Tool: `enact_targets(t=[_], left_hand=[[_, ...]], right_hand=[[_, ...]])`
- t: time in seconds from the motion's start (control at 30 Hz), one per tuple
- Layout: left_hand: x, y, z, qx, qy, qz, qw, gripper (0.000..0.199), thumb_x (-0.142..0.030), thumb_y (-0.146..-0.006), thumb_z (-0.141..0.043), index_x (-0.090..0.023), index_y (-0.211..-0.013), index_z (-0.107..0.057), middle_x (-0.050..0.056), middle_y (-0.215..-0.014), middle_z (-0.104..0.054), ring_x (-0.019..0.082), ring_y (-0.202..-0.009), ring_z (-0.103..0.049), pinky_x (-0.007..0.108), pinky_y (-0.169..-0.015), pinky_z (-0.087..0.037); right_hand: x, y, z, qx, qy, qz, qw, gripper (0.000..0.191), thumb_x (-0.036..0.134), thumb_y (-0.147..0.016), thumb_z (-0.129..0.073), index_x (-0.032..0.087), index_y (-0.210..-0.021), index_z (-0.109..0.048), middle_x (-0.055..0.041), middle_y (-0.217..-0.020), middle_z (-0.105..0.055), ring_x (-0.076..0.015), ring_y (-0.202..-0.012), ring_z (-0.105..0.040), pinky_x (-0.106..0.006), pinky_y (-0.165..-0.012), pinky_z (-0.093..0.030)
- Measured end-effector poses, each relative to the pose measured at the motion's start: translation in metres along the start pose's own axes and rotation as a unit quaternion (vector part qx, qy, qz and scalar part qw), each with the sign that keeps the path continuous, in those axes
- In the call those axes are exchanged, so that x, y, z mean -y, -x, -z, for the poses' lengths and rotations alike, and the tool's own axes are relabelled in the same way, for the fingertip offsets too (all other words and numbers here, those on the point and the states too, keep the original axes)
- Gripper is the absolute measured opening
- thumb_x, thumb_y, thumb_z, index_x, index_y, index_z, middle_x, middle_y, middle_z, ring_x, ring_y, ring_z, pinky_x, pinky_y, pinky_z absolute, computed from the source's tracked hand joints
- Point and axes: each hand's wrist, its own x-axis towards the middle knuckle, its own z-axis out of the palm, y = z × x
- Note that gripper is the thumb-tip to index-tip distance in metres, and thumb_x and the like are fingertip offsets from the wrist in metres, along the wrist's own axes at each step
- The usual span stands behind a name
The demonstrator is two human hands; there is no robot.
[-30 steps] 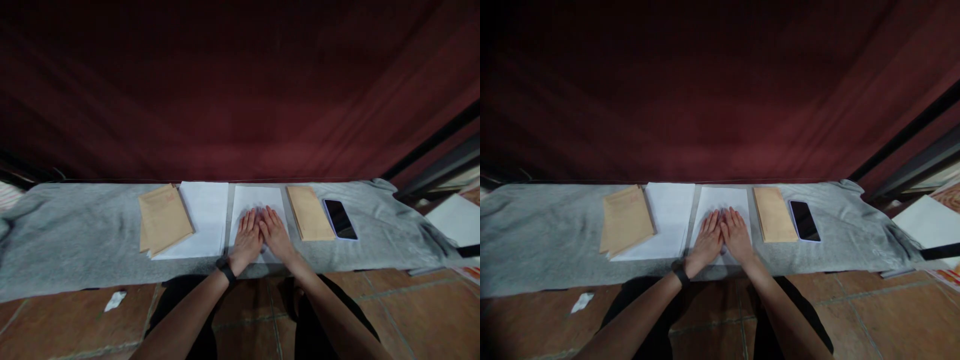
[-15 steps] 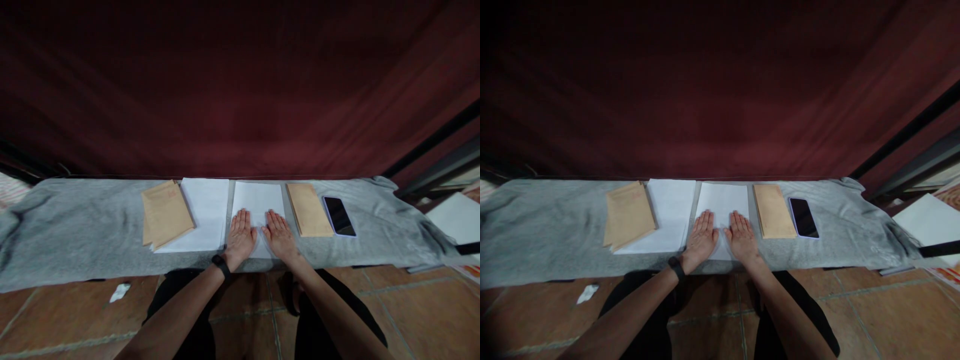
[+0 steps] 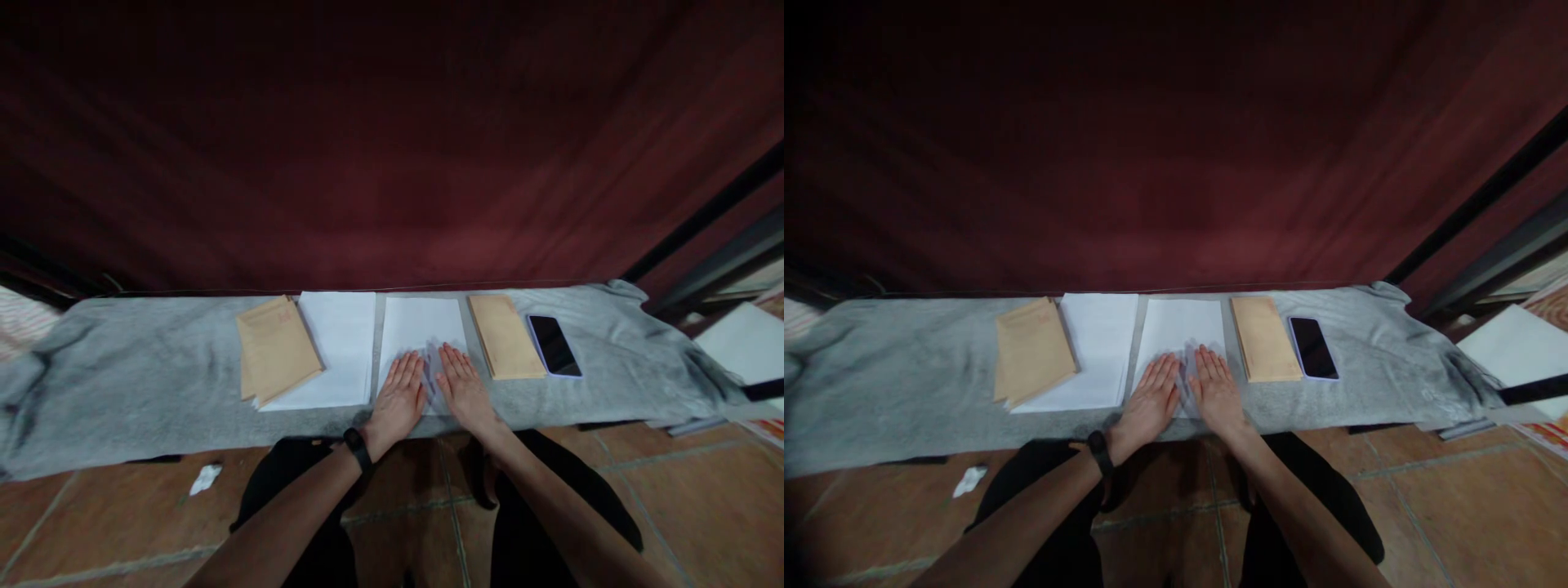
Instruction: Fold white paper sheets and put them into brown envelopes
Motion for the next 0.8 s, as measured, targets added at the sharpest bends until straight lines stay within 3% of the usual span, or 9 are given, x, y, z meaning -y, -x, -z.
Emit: enact_targets(t=[0.23,0.57,0.8], left_hand=[[-0.001,0.007,-0.003,0.032,-0.006,0.003,0.999,0.061,-0.023,-0.095,-0.041,-0.005,-0.153,-0.032,0.019,-0.161,-0.031,0.027,-0.153,-0.021,0.047,-0.124,-0.025],[0.006,0.03,0.001,0.01,-0.01,0.045,0.999,0.062,-0.042,-0.103,-0.033,-0.006,-0.153,-0.031,0.02,-0.159,-0.035,0.026,-0.152,-0.023,0.047,-0.123,-0.028],[-0.001,0.055,0.004,0.008,-0.016,0.051,0.999,0.061,-0.041,-0.103,-0.035,-0.007,-0.153,-0.032,0.02,-0.159,-0.036,0.027,-0.151,-0.027,0.049,-0.122,-0.03]], right_hand=[[0.019,0.014,-0.009,0.043,-0.013,0.074,0.996,0.058,0.043,-0.106,-0.029,0.014,-0.156,-0.033,-0.0117,-0.159,-0.038,-0.0222,-0.149,-0.032,-0.046,-0.124,-0.028],[-0.015,0.035,0.001,0.02,0.049,0.039,0.998,0.062,0.046,-0.104,-0.037,0.016,-0.158,-0.03,-0.013,-0.161,-0.035,-0.0259,-0.148,-0.035,-0.048,-0.122,-0.029],[-0.031,0.055,0.007,0.0,0.077,0.031,0.997,0.063,0.046,-0.104,-0.037,0.008,-0.154,-0.036,-0.0197,-0.156,-0.04,-0.0296,-0.146,-0.038,-0.051,-0.118,-0.034]])
